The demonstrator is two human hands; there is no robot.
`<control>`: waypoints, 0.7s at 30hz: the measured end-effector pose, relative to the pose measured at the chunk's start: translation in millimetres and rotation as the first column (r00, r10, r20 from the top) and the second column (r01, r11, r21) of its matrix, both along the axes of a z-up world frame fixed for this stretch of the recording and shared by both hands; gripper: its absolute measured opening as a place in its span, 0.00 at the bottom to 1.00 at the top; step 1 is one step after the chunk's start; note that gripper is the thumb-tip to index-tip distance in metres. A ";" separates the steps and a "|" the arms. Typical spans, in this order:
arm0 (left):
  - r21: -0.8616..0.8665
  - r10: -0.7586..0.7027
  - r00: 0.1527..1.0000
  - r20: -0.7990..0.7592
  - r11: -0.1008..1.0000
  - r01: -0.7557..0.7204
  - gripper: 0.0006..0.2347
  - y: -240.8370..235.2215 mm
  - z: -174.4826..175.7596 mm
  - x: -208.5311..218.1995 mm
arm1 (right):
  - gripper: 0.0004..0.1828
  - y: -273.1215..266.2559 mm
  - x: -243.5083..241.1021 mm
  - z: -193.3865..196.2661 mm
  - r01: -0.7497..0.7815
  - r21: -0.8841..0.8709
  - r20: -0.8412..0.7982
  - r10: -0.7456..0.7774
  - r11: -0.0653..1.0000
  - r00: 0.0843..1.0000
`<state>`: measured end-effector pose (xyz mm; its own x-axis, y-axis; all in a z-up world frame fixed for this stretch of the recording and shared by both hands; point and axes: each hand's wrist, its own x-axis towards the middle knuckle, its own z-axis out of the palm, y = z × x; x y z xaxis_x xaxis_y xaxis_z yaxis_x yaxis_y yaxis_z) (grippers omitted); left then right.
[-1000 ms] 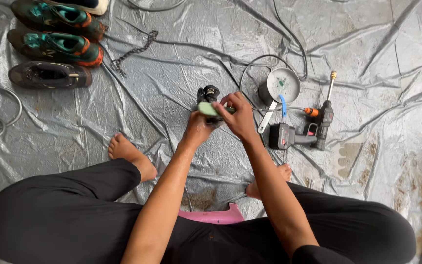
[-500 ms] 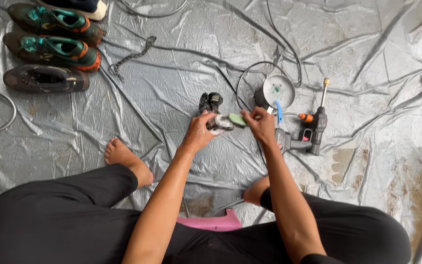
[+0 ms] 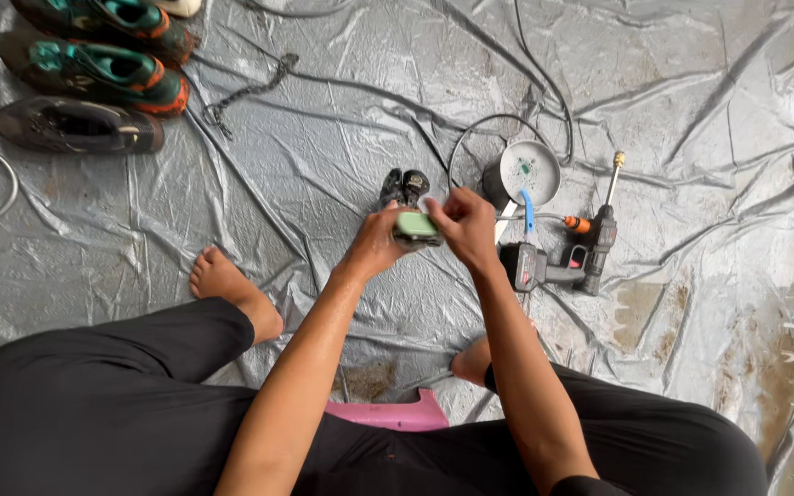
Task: The person scrubs a black shoe with a green brush, repeatedly dipping the brush into a metal bowl of soapy water to clean the shoe's exterior and interior.
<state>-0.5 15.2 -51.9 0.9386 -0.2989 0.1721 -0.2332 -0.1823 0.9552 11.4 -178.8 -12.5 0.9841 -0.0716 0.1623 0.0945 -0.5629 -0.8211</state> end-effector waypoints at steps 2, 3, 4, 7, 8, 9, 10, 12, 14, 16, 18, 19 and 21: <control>-0.009 -0.019 1.000 -0.002 1.000 0.019 0.16 -3.2 3.1 -3.7 | 0.25 -1.4 -1.4 -15.6 0.027 0.020 -0.034 -0.027 0.999 0.999; -0.019 -0.035 0.999 0.012 0.999 0.036 0.15 -4.5 6.8 -3.4 | 0.23 -1.9 -1.0 -21.3 0.053 0.038 -0.052 -0.051 0.998 0.997; -0.021 -0.034 0.999 0.025 0.999 0.034 0.15 -8.6 12.5 -2.1 | 0.23 -15.8 1.3 -29.5 0.051 0.037 -0.039 -0.049 0.998 0.998; 0.017 -0.060 0.997 -0.048 0.998 0.061 0.16 -7.9 18.7 -10.1 | 0.20 -43.6 -0.7 -58.3 0.157 0.135 -0.194 -0.130 0.978 0.972; 0.020 -0.070 0.997 -0.030 0.997 0.071 0.16 -9.1 15.8 -6.9 | 0.21 -54.3 3.5 -65.7 0.175 0.079 -0.197 -0.157 0.981 0.968; 0.022 -0.081 0.997 -0.013 0.996 0.081 0.16 -10.5 13.1 -3.4 | 0.22 -65.4 7.8 -72.9 0.192 0.023 -0.199 -0.184 0.981 0.963; 0.025 -0.077 0.997 -0.006 0.997 0.077 0.16 -7.9 19.5 -4.9 | 0.22 -72.6 7.3 -81.5 0.189 0.027 -0.193 -0.180 0.982 0.965; 0.035 -0.086 0.996 -0.027 0.996 0.087 0.19 0.3 32.0 -10.5 | 0.21 -83.4 3.6 -100.6 0.219 -0.034 -0.264 -0.221 0.975 0.939; 0.019 -0.081 0.996 -0.031 0.996 0.082 0.18 -4.7 -1.2 -9.3 | 0.21 -36.3 6.2 -49.4 0.151 -0.022 -0.189 -0.152 0.988 0.970; -0.008 -0.093 0.994 -0.052 0.996 0.093 0.17 -4.5 3.5 -18.0 | 0.21 -20.1 0.1 -35.5 0.098 -0.027 -0.127 -0.100 0.995 0.987; 0.057 -0.048 0.991 -0.124 0.997 0.056 0.18 7.9 53.9 -9.6 | 0.19 -27.6 13.9 -51.6 0.134 -0.016 -0.207 -0.134 0.991 0.969; 0.053 -0.050 0.993 -0.106 0.997 0.056 0.18 1.1 46.2 -4.0 | 0.19 -54.4 14.6 -67.2 0.136 -0.019 -0.189 -0.137 0.991 0.972; 0.084 -0.054 0.988 -0.146 0.994 0.067 0.21 4.9 25.6 -15.3 | 0.19 -87.5 -0.7 -111.8 0.190 -0.072 -0.320 -0.203 0.979 0.926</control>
<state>-15.8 20.1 -26.3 0.9314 -0.3640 0.0079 -0.1086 -0.2569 0.9603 10.7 -266.3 -124.3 0.9505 -0.2689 -0.1560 -0.2884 -0.5755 -0.7652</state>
